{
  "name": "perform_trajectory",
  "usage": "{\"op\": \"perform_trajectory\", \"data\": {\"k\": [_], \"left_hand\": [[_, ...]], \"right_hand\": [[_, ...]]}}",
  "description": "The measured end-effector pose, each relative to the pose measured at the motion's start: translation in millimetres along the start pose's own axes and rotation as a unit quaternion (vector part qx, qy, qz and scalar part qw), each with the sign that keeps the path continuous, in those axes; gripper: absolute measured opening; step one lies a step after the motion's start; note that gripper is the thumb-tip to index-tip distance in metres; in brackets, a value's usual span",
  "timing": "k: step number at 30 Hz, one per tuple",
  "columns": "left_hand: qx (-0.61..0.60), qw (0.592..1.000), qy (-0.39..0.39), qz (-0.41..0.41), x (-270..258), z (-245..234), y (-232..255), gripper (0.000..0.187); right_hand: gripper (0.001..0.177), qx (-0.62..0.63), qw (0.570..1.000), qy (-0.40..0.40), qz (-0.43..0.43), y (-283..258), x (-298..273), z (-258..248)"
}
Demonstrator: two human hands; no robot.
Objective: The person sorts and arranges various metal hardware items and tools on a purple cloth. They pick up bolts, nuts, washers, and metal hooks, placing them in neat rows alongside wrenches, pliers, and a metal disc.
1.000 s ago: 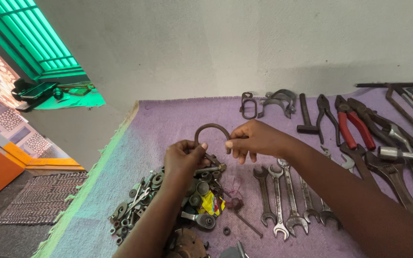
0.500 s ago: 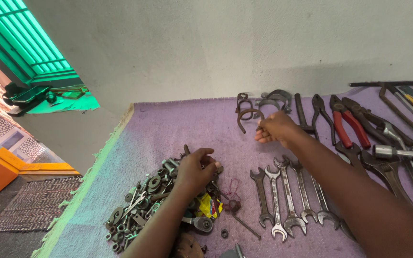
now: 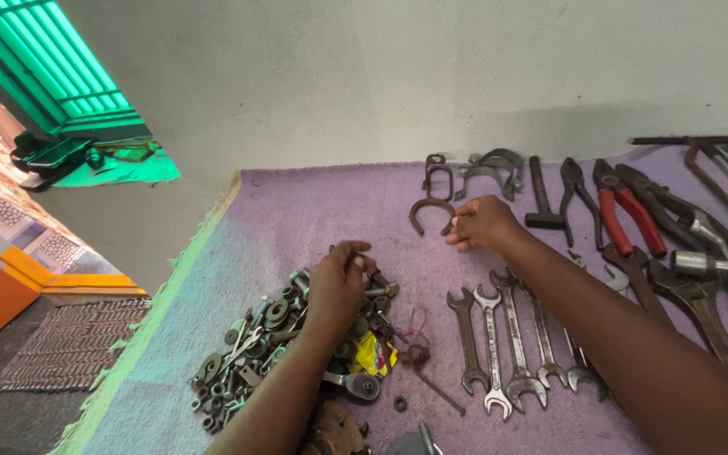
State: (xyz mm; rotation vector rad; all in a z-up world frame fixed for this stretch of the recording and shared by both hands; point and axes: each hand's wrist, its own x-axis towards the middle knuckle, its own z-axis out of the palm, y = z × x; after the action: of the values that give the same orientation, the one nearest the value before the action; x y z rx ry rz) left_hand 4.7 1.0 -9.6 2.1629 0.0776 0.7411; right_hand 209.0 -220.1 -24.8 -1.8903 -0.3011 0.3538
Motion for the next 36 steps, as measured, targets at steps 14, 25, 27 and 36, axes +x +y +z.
{"op": "perform_trajectory", "data": {"k": [14, 25, 27, 36], "left_hand": [[0.162, 0.981, -0.099, -0.044, 15, -62, 43, 0.018], [0.362, 0.870, -0.334, 0.024, 7, -54, 30, 0.030], [0.346, 0.876, -0.329, 0.071, 5, -53, 24, 0.029], [0.330, 0.871, -0.363, -0.002, 11, -61, 30, 0.028]], "right_hand": [[0.030, -0.020, 0.997, -0.034, -0.062, 10, 8, -2], [0.027, -0.062, 0.990, -0.080, -0.100, -12, -16, 9], [0.026, -0.101, 0.985, -0.070, -0.124, -26, -30, 14], [0.022, -0.239, 0.874, -0.337, -0.256, -94, -152, 89]]}}
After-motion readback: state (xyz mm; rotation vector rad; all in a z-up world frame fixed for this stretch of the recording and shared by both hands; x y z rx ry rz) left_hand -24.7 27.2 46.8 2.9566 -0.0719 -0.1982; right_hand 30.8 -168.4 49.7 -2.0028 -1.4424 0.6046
